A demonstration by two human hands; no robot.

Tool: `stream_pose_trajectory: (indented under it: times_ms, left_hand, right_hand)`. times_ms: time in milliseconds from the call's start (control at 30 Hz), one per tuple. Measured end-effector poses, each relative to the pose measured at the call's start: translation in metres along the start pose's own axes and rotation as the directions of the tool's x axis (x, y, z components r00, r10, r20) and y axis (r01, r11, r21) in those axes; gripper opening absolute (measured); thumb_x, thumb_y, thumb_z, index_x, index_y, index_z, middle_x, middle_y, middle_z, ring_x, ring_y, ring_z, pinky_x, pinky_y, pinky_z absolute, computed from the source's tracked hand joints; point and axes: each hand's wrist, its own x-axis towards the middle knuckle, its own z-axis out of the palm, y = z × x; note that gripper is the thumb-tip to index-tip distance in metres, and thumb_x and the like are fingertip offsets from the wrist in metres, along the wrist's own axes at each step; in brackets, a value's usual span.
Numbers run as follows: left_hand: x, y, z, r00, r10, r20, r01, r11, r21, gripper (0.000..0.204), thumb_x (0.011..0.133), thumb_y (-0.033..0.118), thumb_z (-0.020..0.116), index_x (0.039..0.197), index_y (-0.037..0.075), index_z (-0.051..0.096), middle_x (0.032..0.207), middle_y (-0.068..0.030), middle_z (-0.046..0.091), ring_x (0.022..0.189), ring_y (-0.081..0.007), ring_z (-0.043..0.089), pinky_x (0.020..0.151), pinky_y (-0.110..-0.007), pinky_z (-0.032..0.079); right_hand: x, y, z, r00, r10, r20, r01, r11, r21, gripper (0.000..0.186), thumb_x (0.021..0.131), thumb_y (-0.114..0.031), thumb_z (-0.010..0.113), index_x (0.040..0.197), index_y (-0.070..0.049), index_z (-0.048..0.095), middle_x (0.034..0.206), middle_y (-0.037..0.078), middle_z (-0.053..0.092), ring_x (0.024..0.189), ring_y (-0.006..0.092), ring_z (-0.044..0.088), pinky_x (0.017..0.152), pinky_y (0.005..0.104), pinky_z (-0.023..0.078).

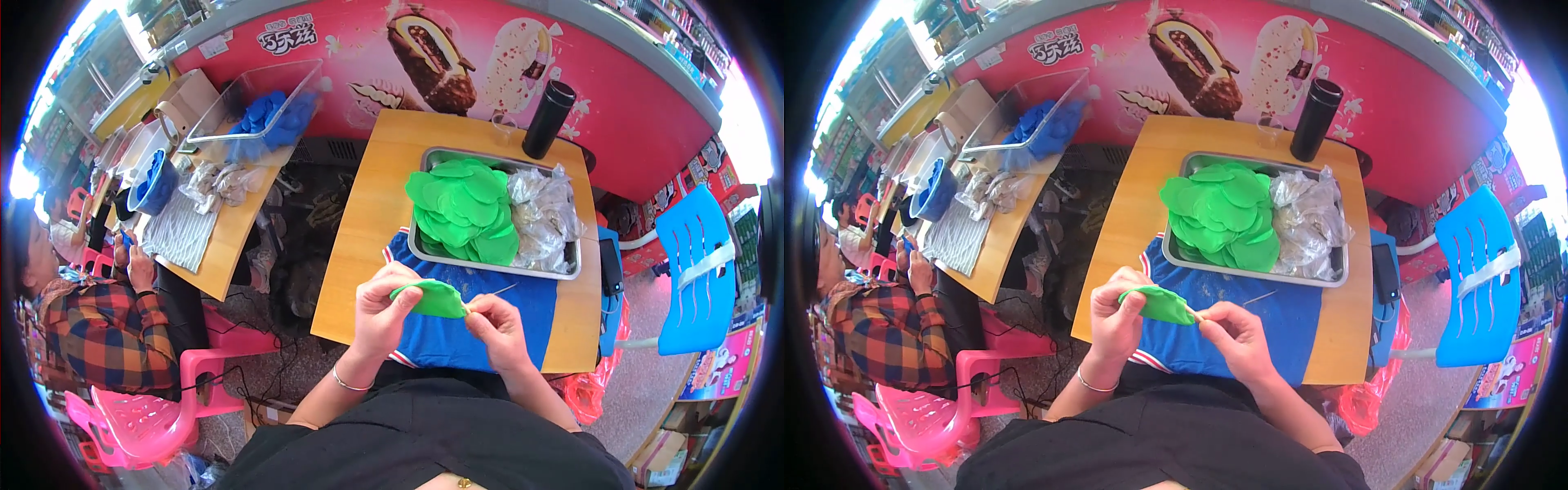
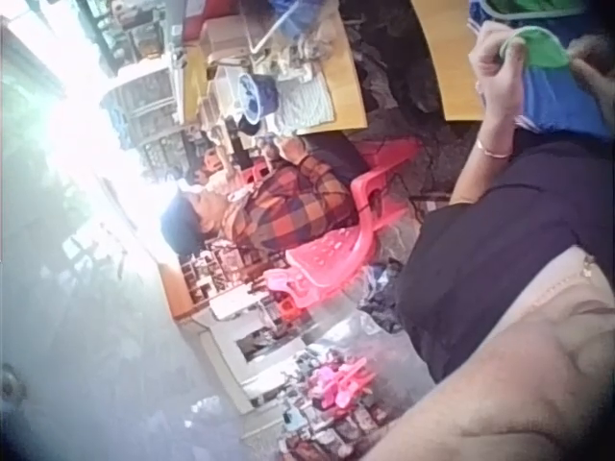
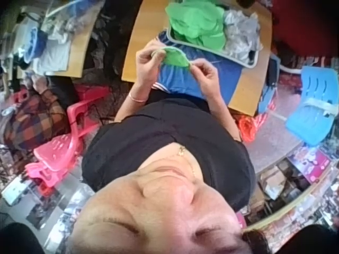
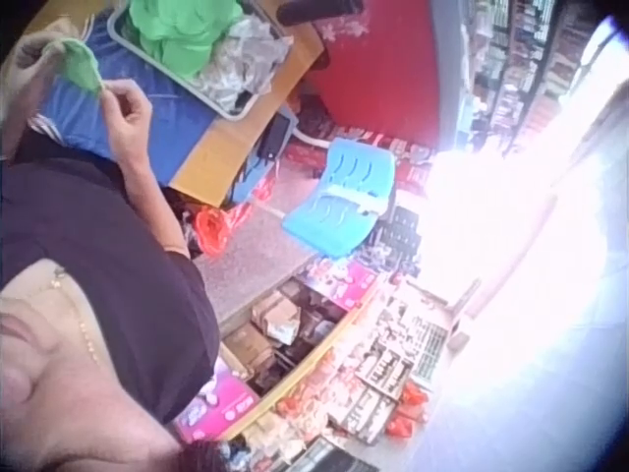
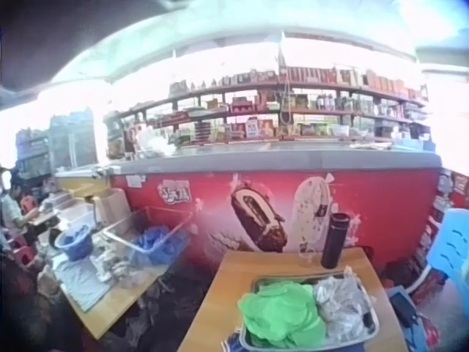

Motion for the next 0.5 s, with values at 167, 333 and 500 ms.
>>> stream_pose_trajectory:
  times_ms: [167,333,500]
  left_hand:
    - [-0.007,-0.013,-0.001,0.962,-0.257,-0.092,0.206,0.903,-0.377,0.011,0.089,0.013,0.055,0.089,0.002,0.059,0.083,-0.0057,0.059,0.082,-0.0134,0.057,0.074,-0.026,0.046]
    - [-0.007,-0.017,-0.015,0.92,-0.371,-0.125,0.309,0.884,-0.35,0.009,0.091,0.013,0.051,0.091,0.005,0.054,0.084,-0.0038,0.061,0.076,-0.0126,0.06,0.071,-0.029,0.05]
    - [-0.025,-0.029,-0.023,0.866,-0.489,-0.102,0.445,0.849,-0.286,0.006,0.09,0.007,0.051,0.093,0.004,0.054,0.086,-0.0047,0.061,0.079,-0.0114,0.06,0.072,-0.026,0.049]
  right_hand:
    - [-0.005,0.012,-0.006,0.996,0.022,-0.091,-0.025,0.999,-0.03,0.007,0.085,-0.002,0.055,0.091,-0.001,0.059,0.075,0.0,0.051,0.057,0.0041,0.041,0.048,0.0179,0.029]
    - [-0.017,0.023,-0.047,0.976,0.048,-0.213,-0.104,0.959,-0.262,0.007,0.085,-0.005,0.058,0.089,-0.002,0.064,0.073,-0.002,0.056,0.063,0.0025,0.047,0.056,0.0165,0.035]
    - [-0.024,0.025,-0.081,0.955,-0.283,-0.084,0.019,0.343,-0.939,0.015,0.075,-0.002,0.063,0.088,-0.008,0.068,0.076,0.008,0.061,0.069,0.0206,0.056,0.064,0.0297,0.046]
